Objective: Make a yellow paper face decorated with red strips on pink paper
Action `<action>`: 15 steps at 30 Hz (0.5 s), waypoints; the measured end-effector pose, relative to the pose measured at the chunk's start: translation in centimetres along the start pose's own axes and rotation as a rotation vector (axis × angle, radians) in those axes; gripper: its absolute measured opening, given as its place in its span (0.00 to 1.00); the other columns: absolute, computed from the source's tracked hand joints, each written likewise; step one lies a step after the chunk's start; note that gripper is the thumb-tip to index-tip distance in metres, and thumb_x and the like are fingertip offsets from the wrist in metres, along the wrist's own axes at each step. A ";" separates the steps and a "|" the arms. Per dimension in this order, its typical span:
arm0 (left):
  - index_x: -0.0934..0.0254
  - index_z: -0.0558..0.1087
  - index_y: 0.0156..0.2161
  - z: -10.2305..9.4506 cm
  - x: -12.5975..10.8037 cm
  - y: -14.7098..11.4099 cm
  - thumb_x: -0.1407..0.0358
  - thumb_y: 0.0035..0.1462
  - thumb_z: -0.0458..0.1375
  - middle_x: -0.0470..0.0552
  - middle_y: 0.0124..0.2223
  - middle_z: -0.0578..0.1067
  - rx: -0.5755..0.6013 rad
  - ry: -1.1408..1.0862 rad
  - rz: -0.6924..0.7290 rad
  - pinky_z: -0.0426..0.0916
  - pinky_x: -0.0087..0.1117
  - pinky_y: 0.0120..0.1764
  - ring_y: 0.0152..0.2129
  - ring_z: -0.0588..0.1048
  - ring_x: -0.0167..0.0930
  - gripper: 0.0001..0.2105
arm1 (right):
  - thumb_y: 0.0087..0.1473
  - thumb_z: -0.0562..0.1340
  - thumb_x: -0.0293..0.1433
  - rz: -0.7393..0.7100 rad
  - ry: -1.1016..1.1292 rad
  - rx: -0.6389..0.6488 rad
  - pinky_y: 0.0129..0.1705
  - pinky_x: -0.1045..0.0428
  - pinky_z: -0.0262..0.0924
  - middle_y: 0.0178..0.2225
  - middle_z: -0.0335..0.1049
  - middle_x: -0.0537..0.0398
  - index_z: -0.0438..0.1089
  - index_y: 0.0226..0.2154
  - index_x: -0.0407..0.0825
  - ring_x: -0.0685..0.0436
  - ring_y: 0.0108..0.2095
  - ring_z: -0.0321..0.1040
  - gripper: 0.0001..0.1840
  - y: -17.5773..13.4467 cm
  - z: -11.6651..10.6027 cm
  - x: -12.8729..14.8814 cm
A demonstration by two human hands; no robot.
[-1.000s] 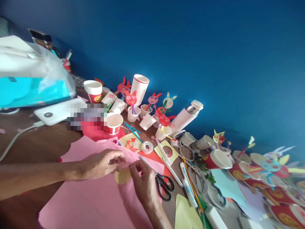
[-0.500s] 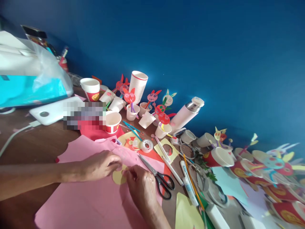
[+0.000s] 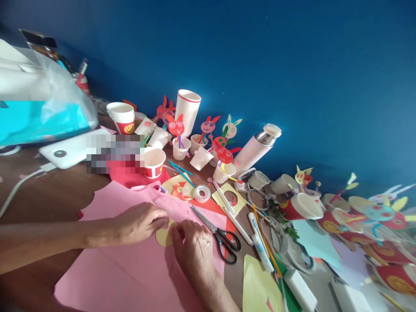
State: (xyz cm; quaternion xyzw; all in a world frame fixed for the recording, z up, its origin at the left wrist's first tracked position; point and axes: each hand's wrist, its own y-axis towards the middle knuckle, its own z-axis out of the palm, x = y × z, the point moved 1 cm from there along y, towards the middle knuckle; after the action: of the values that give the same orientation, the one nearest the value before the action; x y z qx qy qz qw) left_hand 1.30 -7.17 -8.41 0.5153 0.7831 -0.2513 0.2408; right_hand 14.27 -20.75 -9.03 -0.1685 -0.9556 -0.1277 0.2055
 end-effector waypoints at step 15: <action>0.62 0.71 0.35 0.0 -2.7 -2.4 0.73 0.60 0.49 0.46 0.34 0.75 -0.142 0.299 0.311 0.61 0.29 0.31 0.29 0.73 0.29 0.09 | 0.53 0.56 0.30 -0.082 -0.069 -0.095 0.24 0.56 0.47 0.17 0.67 0.60 0.64 0.20 0.49 0.51 0.18 0.62 0.12 -0.1 0.5 -0.1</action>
State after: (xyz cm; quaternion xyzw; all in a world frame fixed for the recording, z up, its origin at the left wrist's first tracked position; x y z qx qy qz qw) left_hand 0.00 -9.84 -6.30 0.6432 0.7369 -0.0761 0.1935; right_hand 14.16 -20.75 -9.51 -0.1429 -0.9611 -0.1751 0.1590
